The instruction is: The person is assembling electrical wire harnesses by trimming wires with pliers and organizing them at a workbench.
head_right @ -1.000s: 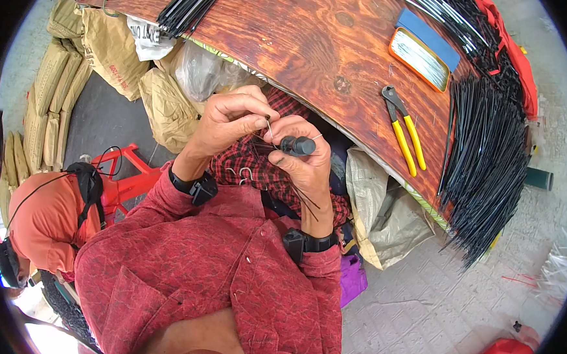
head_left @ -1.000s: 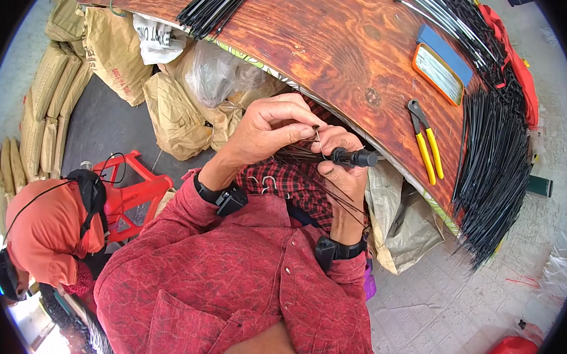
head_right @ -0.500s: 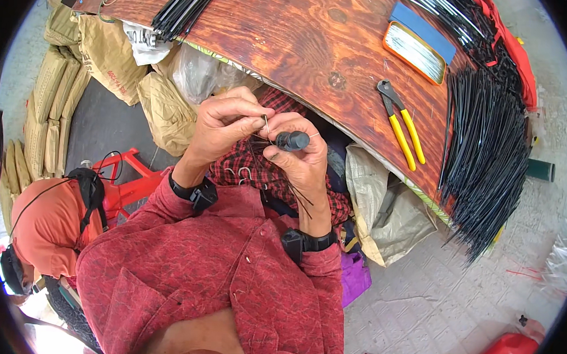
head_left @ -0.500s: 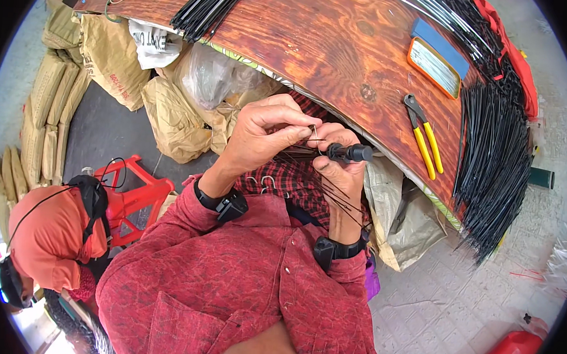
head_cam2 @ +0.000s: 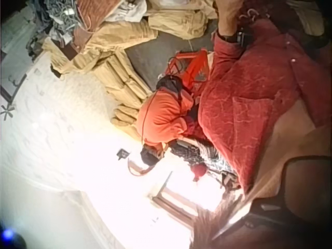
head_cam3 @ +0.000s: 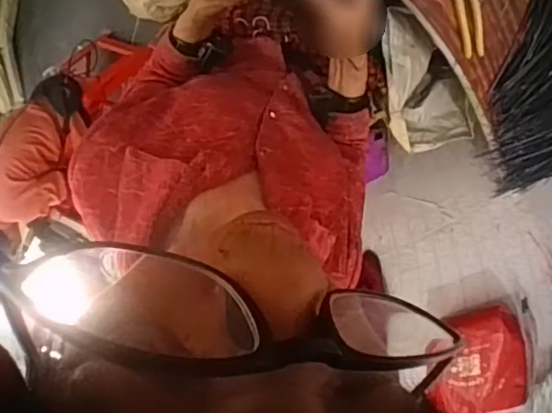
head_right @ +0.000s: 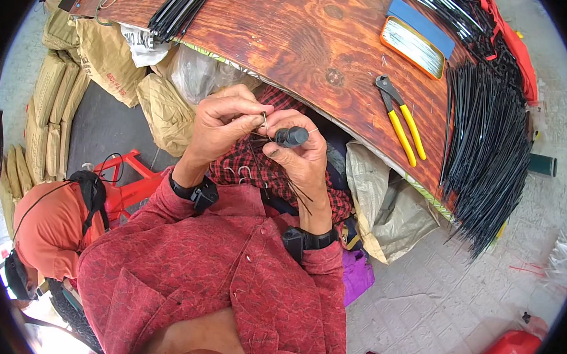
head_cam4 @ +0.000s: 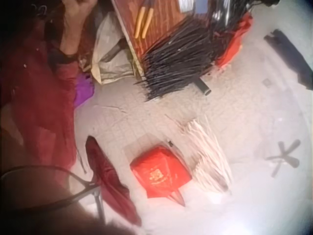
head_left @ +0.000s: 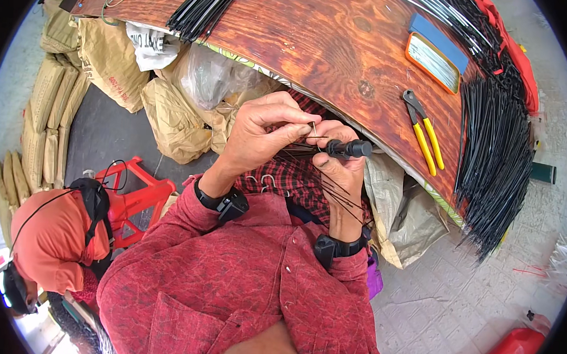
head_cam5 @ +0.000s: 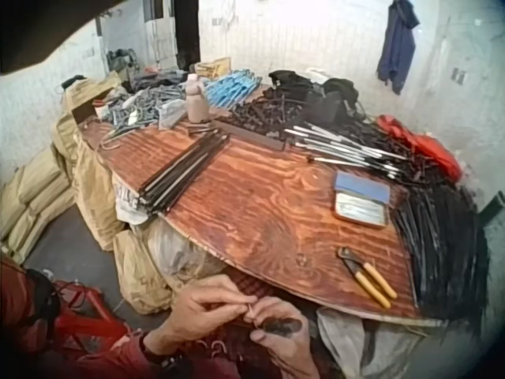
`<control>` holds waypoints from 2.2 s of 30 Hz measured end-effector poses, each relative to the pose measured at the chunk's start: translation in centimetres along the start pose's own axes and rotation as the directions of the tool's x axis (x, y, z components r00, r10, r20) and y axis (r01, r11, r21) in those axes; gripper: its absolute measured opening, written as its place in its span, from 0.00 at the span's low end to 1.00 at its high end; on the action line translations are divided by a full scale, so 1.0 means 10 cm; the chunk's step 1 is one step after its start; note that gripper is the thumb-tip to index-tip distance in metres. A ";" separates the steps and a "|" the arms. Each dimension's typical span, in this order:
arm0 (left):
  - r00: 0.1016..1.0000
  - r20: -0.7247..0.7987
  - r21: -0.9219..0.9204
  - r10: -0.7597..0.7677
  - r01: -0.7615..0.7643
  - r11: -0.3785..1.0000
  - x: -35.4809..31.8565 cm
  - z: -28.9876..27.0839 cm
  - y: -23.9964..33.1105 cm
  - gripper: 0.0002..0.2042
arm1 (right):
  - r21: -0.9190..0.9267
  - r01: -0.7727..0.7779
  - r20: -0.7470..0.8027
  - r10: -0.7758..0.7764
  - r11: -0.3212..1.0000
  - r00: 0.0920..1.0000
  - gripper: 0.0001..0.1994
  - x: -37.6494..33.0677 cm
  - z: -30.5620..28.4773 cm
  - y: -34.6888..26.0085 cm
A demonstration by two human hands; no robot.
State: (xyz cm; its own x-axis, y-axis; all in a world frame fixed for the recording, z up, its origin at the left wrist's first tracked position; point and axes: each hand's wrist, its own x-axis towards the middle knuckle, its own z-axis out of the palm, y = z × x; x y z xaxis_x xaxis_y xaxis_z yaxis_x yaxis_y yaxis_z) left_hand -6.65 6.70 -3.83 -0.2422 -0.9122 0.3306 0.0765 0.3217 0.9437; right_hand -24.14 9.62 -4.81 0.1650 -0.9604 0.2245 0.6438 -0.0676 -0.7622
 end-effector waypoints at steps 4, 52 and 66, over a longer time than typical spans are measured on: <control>0.999 -0.041 0.044 0.000 0.001 0.999 0.02 0.03 0.08 0.09 | -0.018 -0.003 0.004 0.003 1.000 1.000 0.14 0.00 0.00 -0.01; 0.991 -0.118 0.190 0.058 -0.035 0.981 0.00 0.09 0.16 0.10 | -0.136 0.059 -0.082 -0.070 0.989 0.994 0.14 -0.01 0.06 0.01; 0.982 -0.179 0.218 0.063 -0.023 0.976 -0.02 0.09 0.15 0.11 | -0.369 0.123 -0.120 -0.178 0.921 0.977 0.13 0.00 0.18 0.07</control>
State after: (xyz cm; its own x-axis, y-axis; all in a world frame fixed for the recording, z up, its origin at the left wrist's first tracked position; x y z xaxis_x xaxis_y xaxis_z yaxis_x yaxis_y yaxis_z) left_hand -7.36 7.56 -2.53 -0.0599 -0.9208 0.3855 -0.1312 0.3901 0.9114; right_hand -22.31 10.06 -4.21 -0.0430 -0.9583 0.2824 0.3379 -0.2799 -0.8986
